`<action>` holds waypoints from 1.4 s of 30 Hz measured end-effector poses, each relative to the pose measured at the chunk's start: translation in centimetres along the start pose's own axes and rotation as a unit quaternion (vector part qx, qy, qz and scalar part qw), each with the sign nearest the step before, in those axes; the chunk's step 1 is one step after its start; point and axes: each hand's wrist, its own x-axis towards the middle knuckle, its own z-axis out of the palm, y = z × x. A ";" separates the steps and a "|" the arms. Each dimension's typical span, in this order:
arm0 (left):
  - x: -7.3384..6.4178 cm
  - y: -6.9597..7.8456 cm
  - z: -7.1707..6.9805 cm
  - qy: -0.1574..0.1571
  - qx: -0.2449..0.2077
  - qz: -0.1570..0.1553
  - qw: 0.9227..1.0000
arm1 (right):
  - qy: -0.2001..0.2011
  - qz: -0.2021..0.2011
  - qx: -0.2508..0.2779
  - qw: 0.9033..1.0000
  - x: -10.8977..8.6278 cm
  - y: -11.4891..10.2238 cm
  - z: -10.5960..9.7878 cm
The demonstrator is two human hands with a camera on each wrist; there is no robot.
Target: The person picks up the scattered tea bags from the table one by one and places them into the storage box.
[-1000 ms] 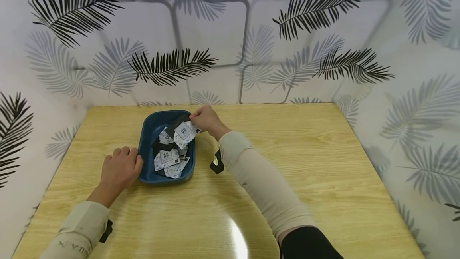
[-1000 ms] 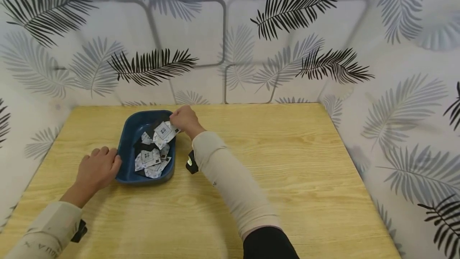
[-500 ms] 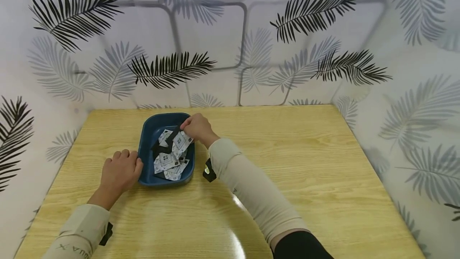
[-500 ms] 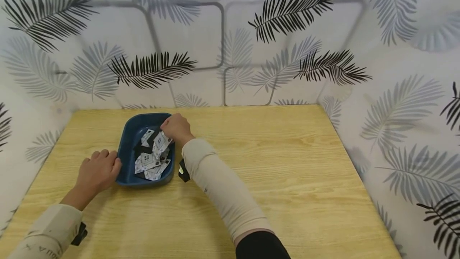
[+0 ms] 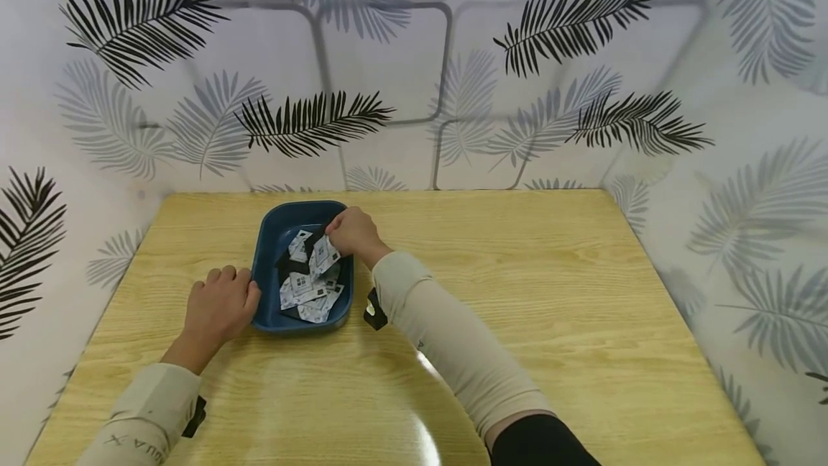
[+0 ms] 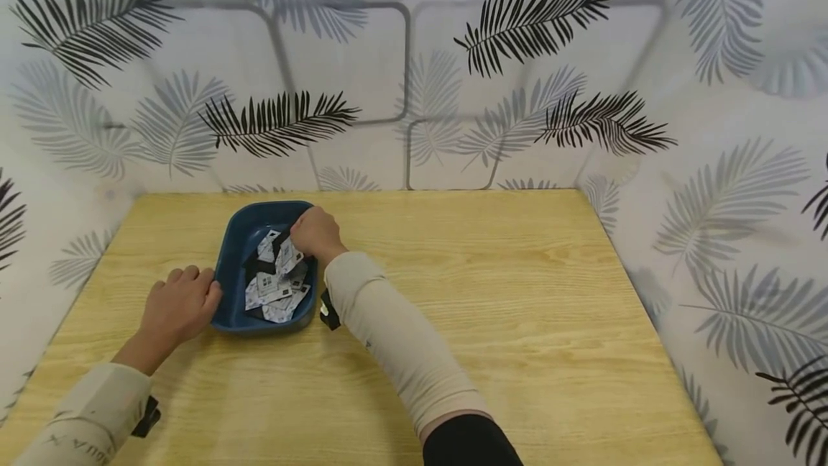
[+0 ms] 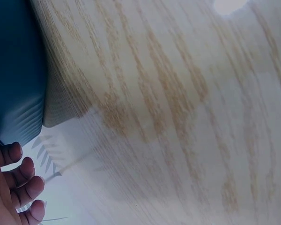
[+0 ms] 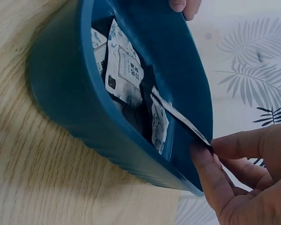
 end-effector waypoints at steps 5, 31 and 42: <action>0.0 -0.2 0.1 -0.001 0.000 -0.003 1.000 | -0.002 -0.015 -0.040 0.999 -0.2 0.0 0.2; 0.1 -0.2 0.0 0.008 -0.002 0.004 1.000 | -0.093 -0.024 0.049 0.994 0.0 0.9 0.4; 0.2 0.0 -0.4 -0.012 0.000 -0.003 1.000 | -0.107 -0.073 0.114 0.985 -1.3 2.0 -1.4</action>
